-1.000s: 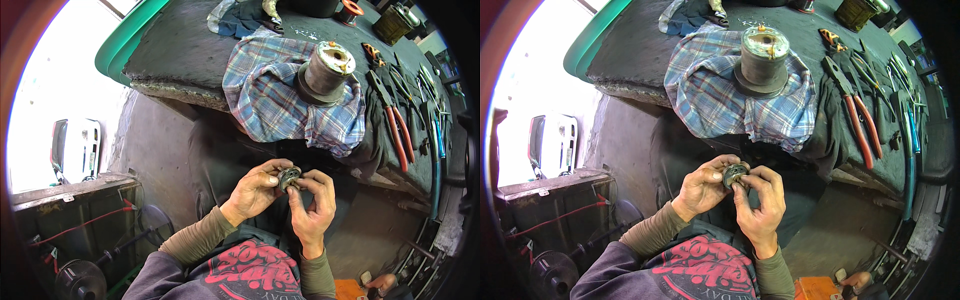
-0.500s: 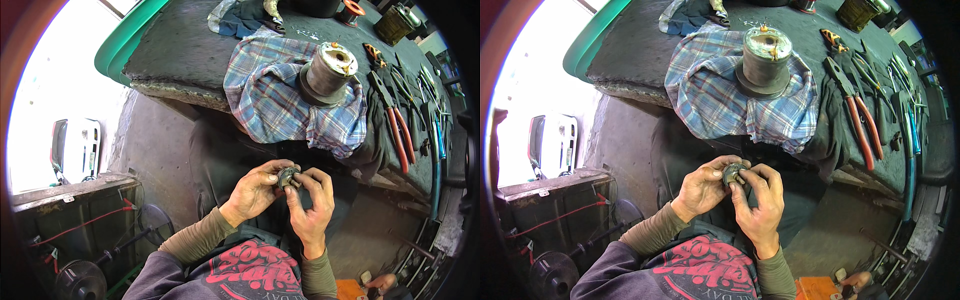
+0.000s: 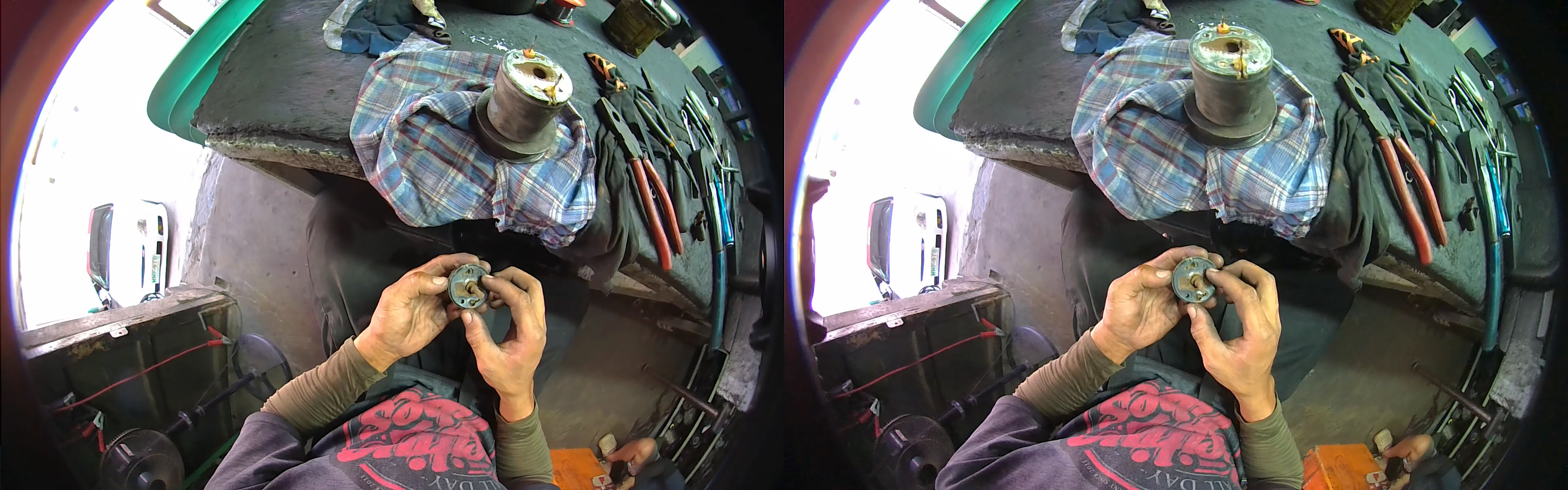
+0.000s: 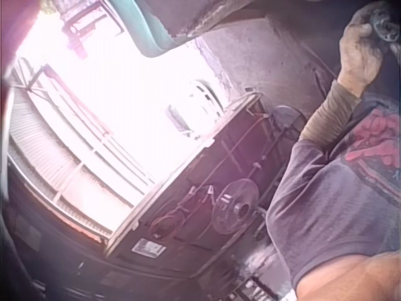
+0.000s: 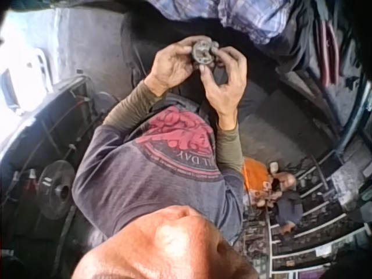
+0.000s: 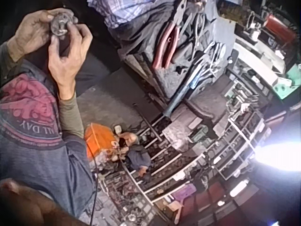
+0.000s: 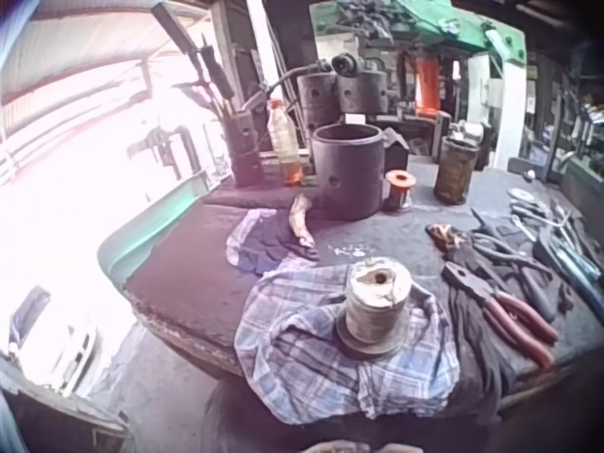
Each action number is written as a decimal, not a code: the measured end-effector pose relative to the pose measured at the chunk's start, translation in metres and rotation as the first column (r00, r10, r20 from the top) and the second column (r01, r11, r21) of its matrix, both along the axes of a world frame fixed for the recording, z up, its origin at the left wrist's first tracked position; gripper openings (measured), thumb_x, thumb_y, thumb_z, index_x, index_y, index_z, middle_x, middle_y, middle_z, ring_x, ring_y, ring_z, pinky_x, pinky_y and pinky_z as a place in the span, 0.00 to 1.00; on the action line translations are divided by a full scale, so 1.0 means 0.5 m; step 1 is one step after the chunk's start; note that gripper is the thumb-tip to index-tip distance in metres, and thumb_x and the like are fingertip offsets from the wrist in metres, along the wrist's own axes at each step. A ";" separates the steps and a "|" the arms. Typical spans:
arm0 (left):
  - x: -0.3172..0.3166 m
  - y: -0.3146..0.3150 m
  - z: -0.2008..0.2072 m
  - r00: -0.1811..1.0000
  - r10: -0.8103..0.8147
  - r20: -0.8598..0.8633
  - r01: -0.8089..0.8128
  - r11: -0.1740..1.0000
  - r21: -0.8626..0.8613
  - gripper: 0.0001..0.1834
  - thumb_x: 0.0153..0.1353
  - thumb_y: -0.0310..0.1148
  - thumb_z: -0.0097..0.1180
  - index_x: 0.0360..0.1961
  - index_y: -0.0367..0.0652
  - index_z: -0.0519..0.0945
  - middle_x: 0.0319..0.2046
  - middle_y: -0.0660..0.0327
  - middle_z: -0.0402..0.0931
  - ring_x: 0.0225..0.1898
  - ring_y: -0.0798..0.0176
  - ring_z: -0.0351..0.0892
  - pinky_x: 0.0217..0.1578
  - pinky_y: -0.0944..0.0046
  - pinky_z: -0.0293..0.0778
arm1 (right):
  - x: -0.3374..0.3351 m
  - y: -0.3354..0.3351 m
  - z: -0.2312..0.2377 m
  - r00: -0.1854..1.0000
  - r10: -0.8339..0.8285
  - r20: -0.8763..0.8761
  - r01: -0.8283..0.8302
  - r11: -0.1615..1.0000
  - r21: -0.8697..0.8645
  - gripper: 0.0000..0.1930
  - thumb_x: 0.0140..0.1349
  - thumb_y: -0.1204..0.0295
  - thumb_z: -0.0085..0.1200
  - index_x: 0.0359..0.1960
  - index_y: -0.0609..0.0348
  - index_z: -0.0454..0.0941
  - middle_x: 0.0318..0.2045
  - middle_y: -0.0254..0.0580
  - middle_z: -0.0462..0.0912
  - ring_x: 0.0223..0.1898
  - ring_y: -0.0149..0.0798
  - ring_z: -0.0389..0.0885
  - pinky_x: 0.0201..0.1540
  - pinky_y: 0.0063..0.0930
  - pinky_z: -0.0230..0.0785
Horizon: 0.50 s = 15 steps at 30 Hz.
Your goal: The person disassembles a cylindrical electrical component, removes a small internal part, and then reassembles the unit. They use a small flat tool to scrape and clean the interior surfaces of the component's housing.
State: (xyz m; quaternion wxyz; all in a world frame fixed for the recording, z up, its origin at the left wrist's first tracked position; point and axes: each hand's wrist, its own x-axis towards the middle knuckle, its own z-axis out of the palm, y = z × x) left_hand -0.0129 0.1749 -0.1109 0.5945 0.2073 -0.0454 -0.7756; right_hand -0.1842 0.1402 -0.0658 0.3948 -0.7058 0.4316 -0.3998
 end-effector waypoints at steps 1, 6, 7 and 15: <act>-0.001 -0.001 0.001 1.000 0.007 0.000 -0.007 1.000 0.002 0.31 0.72 0.38 0.51 0.72 0.34 0.71 0.69 0.44 0.74 0.60 0.47 0.84 0.63 0.46 0.81 | 0.000 0.001 0.000 1.000 -0.004 0.008 0.004 1.000 0.011 0.25 0.53 0.80 0.74 0.55 0.61 0.85 0.49 0.46 0.82 0.45 0.39 0.81 0.47 0.33 0.77; 0.000 -0.002 0.001 1.000 -0.002 0.001 0.002 1.000 0.003 0.32 0.72 0.38 0.52 0.72 0.32 0.70 0.69 0.43 0.75 0.59 0.45 0.84 0.62 0.46 0.81 | -0.005 0.003 -0.010 0.997 0.008 0.080 -0.016 0.994 0.106 0.23 0.57 0.79 0.74 0.56 0.62 0.84 0.52 0.44 0.80 0.48 0.35 0.80 0.51 0.30 0.75; -0.001 -0.001 0.002 1.000 -0.003 0.011 0.003 1.000 0.021 0.32 0.72 0.38 0.52 0.73 0.31 0.70 0.69 0.43 0.75 0.59 0.45 0.84 0.62 0.46 0.81 | -0.007 0.004 -0.011 0.994 0.013 0.104 -0.028 0.990 0.140 0.22 0.59 0.78 0.73 0.57 0.63 0.84 0.53 0.43 0.80 0.50 0.34 0.79 0.52 0.29 0.75; -0.006 0.000 0.022 0.987 -0.001 0.163 0.002 1.000 -0.003 0.32 0.76 0.38 0.53 0.74 0.29 0.68 0.65 0.45 0.78 0.57 0.49 0.86 0.62 0.51 0.82 | -0.016 0.002 -0.017 0.988 0.018 0.155 -0.047 0.981 0.186 0.23 0.59 0.81 0.73 0.57 0.64 0.83 0.55 0.42 0.80 0.51 0.34 0.79 0.54 0.29 0.75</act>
